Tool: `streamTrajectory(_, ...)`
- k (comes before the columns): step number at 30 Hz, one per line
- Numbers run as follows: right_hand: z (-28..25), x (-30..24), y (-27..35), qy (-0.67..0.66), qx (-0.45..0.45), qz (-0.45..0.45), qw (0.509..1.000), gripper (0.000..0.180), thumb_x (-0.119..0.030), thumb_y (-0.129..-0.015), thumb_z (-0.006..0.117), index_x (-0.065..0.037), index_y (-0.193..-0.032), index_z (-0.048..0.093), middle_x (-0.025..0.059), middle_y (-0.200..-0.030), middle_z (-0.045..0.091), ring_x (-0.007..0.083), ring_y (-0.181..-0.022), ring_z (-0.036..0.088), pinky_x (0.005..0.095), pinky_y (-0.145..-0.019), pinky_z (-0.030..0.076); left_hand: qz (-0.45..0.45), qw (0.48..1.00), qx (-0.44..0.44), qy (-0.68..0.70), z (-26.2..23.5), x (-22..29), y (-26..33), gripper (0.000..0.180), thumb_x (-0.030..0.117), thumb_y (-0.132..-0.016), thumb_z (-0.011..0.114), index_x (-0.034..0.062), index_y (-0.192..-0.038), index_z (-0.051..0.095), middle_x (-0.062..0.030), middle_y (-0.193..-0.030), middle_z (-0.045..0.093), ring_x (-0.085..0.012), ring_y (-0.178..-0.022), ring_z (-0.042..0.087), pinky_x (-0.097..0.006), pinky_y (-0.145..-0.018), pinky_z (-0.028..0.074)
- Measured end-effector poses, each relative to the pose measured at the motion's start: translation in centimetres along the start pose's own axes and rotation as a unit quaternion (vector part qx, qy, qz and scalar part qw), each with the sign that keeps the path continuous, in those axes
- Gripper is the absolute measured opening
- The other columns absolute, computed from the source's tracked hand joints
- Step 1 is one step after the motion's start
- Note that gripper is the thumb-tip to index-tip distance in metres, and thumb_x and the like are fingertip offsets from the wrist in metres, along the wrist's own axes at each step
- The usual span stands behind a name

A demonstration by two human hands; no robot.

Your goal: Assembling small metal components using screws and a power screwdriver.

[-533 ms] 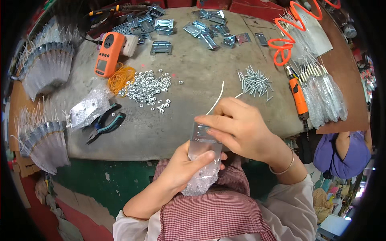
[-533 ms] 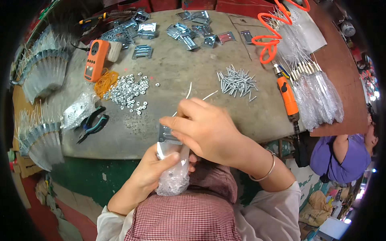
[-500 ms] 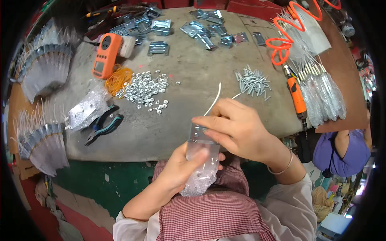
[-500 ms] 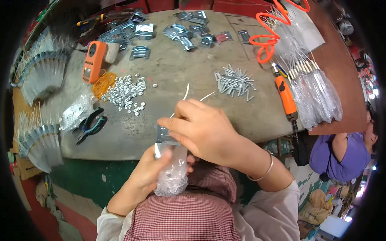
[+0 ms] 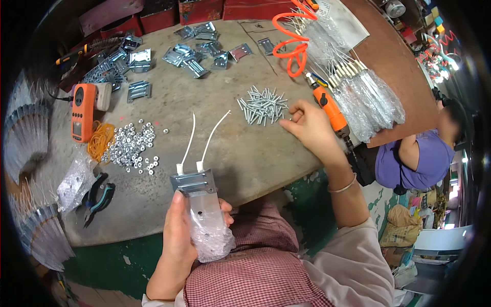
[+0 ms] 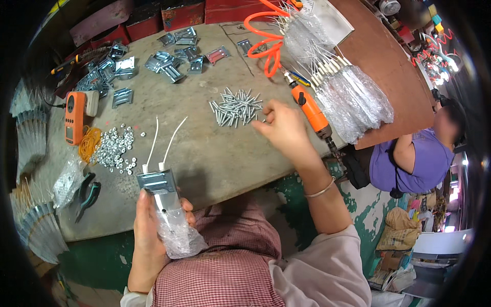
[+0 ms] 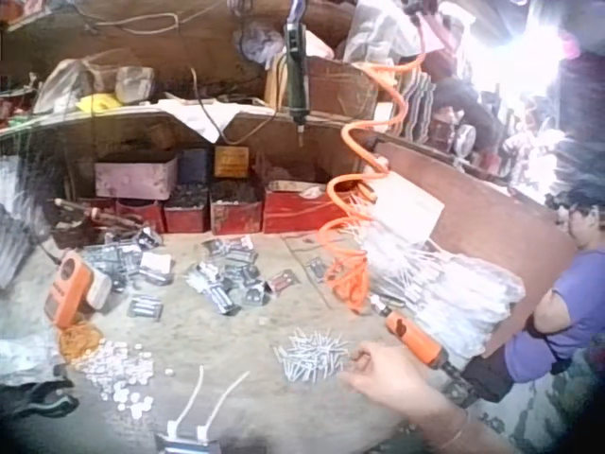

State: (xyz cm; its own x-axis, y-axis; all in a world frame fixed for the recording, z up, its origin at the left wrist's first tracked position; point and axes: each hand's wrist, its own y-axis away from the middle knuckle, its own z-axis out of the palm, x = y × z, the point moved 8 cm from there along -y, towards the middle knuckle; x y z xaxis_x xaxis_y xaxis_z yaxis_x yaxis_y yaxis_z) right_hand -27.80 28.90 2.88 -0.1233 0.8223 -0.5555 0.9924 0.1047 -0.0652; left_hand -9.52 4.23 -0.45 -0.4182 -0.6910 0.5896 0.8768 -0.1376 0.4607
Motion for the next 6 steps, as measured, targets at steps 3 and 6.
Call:
streamTrajectory(3, 0.73, -1.09, -0.38, -0.007, -0.048, -0.018, 0.999, 0.026, -0.013, -0.072, 0.073, 0.0, -0.09, 0.06, 0.0085, -0.072, 0.061, 0.0196, -0.063, 0.058, 0.0321, -0.06, 0.047, -0.005, 0.999, 0.048, -0.021, 0.34, -0.19, 0.05, 0.059, 0.052, -0.097, 0.027, 0.0007, -0.111, 0.051, -0.0178, -0.083, 0.061, -0.0267, -0.068, 0.061, -0.037, -0.061, 0.051)
streamTrajectory(6, 0.87, -1.72, 0.08, 0.034, -0.108, -0.015, 0.993, 0.022, -0.009, -0.074, 0.07, -0.001, -0.092, 0.061, 0.0054, -0.075, 0.062, 0.0141, -0.065, 0.058, 0.0281, -0.062, 0.048, 0.005, 1.0, -0.003, -0.015, -0.08, -0.24, 0.22, 0.065, 0.055, -0.096, 0.033, -0.0048, -0.115, 0.05, -0.0224, -0.093, 0.064, -0.0299, -0.079, 0.065, -0.04, -0.071, 0.054)
